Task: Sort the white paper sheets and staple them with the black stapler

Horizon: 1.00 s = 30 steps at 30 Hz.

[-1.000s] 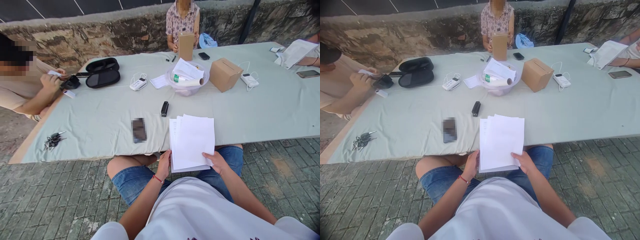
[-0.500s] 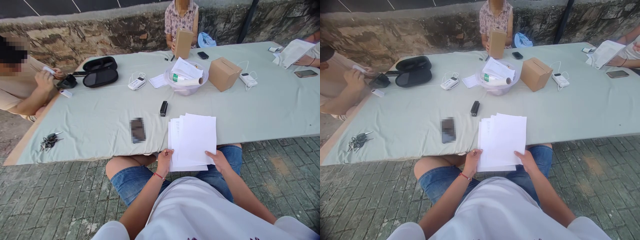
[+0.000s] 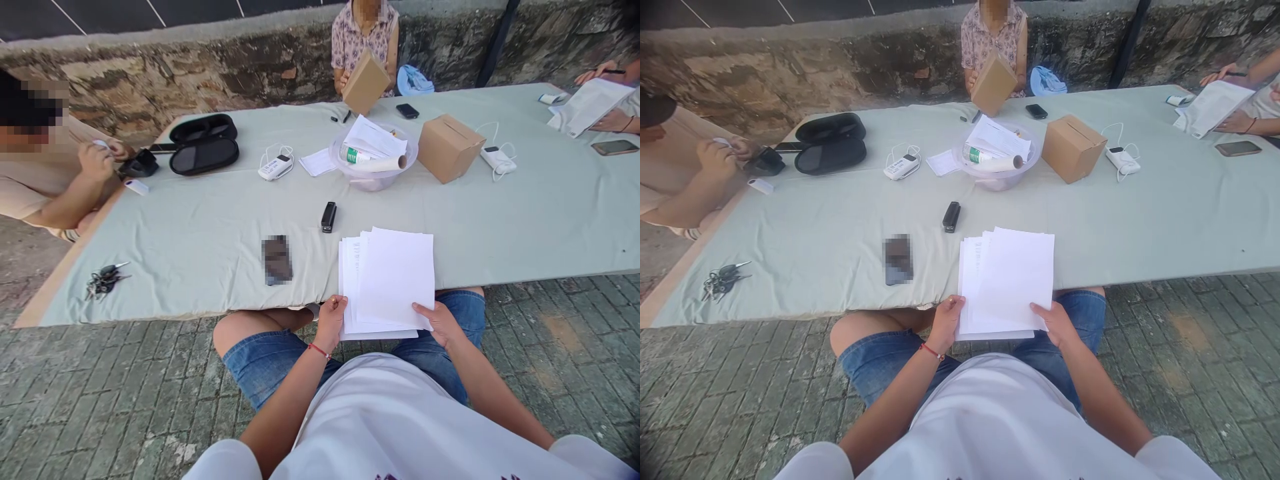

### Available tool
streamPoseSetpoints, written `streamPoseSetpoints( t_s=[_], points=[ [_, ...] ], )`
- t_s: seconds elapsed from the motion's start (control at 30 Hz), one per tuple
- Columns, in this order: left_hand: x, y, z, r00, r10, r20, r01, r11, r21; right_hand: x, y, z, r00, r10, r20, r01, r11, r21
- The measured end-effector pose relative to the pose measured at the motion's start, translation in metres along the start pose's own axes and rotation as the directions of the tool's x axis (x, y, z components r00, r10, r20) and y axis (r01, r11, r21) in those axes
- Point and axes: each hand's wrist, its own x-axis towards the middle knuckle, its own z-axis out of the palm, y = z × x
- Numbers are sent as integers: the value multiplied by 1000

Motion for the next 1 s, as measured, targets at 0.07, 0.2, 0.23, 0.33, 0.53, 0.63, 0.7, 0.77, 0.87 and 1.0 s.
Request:
streamPoseSetpoints(
  t_s=[0.07, 0.2, 0.23, 0.33, 0.53, 0.63, 0.7, 0.77, 0.87, 1.0],
  points=[
    [1, -1, -1, 1000, 26, -15, -25, 999, 27, 0, 1, 2, 1000, -13, -7, 13, 999, -30],
    [1, -1, -1, 998, 33, -60, -33, 999, -3, 3, -1, -6, 996, -51, -72, 44, 995, -94],
    [1, 0, -2, 997, 26, -70, -26, 1000, -11, 4, -2, -11, 994, -59, -93, 50, 994, -96],
    [0, 1, -2, 995, 31, -99, -28, 999, 31, 7, -6, -25, 987, -61, -148, 52, 997, -61],
    [0, 0, -4, 996, 64, -58, -60, 996, 62, 7, -13, -32, 992, 18, -126, -12, 999, 48],
    [-1, 2, -3, 999, 11, -51, -9, 999, 47, 4, -10, -17, 998, 22, -57, -20, 999, 45],
    [-2, 4, -1, 998, -20, -59, 20, 1000, 1, 2, -7, -5, 1000, 5, -22, -5, 1000, 19],
    [-2, 6, 0, 999, -23, -46, 21, 999, -41, -1, -5, 5, 1000, -21, 5, 21, 1000, -15],
    [-2, 7, 0, 999, 18, -49, -16, 999, 38, -3, -2, 13, 998, -50, 27, 52, 997, -53],
    [0, 4, -1, 993, 16, -118, -2, 993, 118, -2, 0, 9, 997, -72, 5, 73, 992, -102]
  ],
)
